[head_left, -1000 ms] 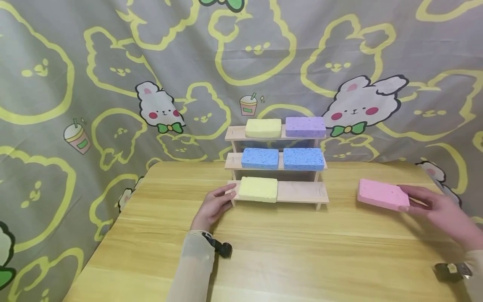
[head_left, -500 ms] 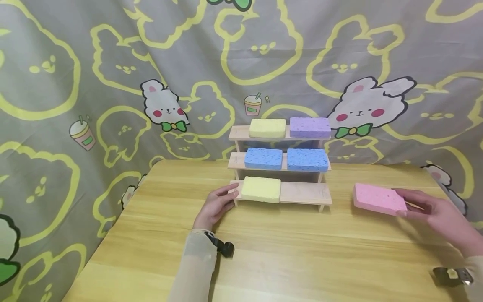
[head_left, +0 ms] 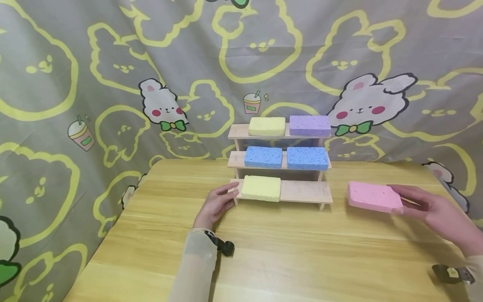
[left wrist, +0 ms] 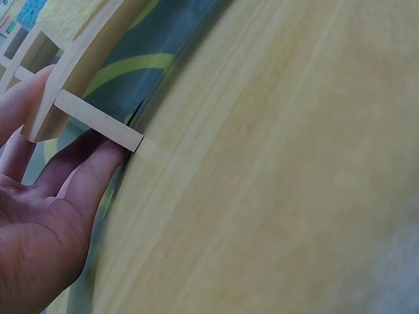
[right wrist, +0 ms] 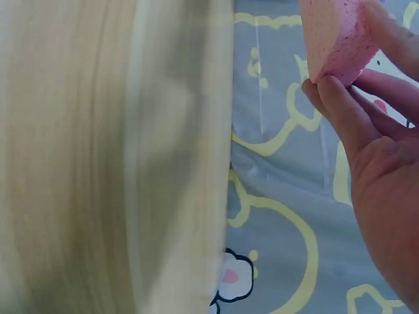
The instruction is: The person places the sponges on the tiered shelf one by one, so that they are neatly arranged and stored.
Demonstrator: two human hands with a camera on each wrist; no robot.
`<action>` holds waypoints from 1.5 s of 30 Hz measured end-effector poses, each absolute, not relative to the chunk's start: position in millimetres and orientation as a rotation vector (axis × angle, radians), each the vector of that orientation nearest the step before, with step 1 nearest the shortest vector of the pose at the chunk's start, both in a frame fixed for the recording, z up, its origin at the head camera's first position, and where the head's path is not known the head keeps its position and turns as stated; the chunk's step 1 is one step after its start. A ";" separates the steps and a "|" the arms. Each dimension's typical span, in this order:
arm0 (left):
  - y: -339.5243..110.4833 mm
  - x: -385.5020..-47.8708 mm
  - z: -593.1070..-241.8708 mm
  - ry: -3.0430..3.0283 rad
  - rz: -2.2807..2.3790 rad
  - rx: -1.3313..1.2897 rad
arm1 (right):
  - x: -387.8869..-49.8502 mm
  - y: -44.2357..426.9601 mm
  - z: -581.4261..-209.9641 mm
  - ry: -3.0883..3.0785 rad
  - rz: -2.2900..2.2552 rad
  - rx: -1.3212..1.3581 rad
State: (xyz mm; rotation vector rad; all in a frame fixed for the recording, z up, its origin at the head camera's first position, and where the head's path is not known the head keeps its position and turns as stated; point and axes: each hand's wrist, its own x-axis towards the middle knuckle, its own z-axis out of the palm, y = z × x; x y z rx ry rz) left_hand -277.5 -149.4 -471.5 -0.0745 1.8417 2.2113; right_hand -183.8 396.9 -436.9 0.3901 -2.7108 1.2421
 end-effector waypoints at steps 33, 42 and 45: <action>-150.5 -280.1 -469.5 1.813 2.261 -0.089 | -189.0 345.9 -420.4 -2.629 1.548 0.371; -151.7 -274.7 -474.5 1.821 2.241 -0.078 | -189.0 322.7 -424.5 -2.538 1.569 0.459; -151.4 -275.2 -473.5 1.831 2.230 -0.059 | -191.6 315.6 -424.9 -2.531 1.589 0.489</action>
